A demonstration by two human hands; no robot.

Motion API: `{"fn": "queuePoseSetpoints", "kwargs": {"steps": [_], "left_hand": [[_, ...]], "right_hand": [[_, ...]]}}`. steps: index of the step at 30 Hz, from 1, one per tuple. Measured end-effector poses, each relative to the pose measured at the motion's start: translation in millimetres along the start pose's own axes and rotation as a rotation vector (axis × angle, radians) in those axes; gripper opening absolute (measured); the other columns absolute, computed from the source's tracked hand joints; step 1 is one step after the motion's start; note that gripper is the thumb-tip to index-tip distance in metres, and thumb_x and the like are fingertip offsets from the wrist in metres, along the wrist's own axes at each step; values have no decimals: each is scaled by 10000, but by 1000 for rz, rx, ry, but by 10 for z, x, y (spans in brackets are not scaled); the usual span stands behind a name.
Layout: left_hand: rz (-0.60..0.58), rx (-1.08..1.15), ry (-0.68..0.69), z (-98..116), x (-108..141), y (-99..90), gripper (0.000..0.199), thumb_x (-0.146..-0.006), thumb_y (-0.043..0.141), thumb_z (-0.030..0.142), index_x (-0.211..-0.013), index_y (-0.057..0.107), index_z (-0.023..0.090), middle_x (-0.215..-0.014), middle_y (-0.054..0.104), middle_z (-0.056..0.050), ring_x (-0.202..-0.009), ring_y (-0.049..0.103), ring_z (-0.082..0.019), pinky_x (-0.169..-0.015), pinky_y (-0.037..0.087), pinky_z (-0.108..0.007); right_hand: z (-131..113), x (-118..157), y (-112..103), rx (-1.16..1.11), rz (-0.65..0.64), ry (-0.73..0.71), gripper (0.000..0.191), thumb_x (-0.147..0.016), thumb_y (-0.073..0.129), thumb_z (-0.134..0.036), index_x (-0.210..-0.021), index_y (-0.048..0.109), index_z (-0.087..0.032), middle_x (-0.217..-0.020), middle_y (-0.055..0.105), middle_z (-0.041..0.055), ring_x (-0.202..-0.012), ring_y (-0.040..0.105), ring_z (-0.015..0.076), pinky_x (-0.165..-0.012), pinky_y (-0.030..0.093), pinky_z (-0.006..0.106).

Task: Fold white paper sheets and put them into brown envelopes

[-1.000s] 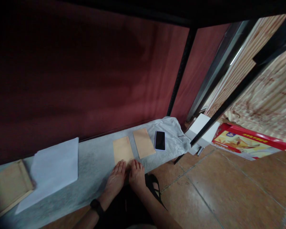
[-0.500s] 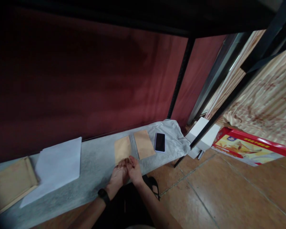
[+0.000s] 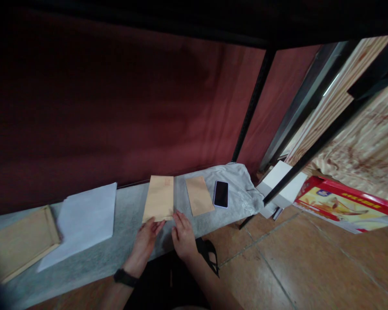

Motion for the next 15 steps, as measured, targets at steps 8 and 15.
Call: {"fn": "queuePoseSetpoints", "kwargs": {"steps": [8, 15], "left_hand": [[26, -23, -254, -607, 178, -180, 123, -898, 593, 117, -782, 605, 154, -697, 741, -87, -673, 750, -183, -726, 629, -305], [-95, -100, -360, -644, 265, -261, 244, -947, 587, 294, -836, 689, 102, -849, 781, -174, -770, 768, -210, -752, 626, -311]], "right_hand": [[21, 315, 412, 255, -239, -158, 469, -1041, 457, -282, -1495, 480, -166, -1502, 539, 106, -1404, 479, 241, -1205, 344, 482], [81, 370, 404, 318, -268, -199, 575, -1031, 507, -472, -1533, 427, -203, -1557, 470, 90, -1430, 440, 260, -1227, 278, 483]]}}
Point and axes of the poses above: each hand's wrist, its own x-axis away from the middle knuckle, its own y-axis out of the palm, z = x × y, the point moved 10 cm from there along -x, towards the middle knuckle
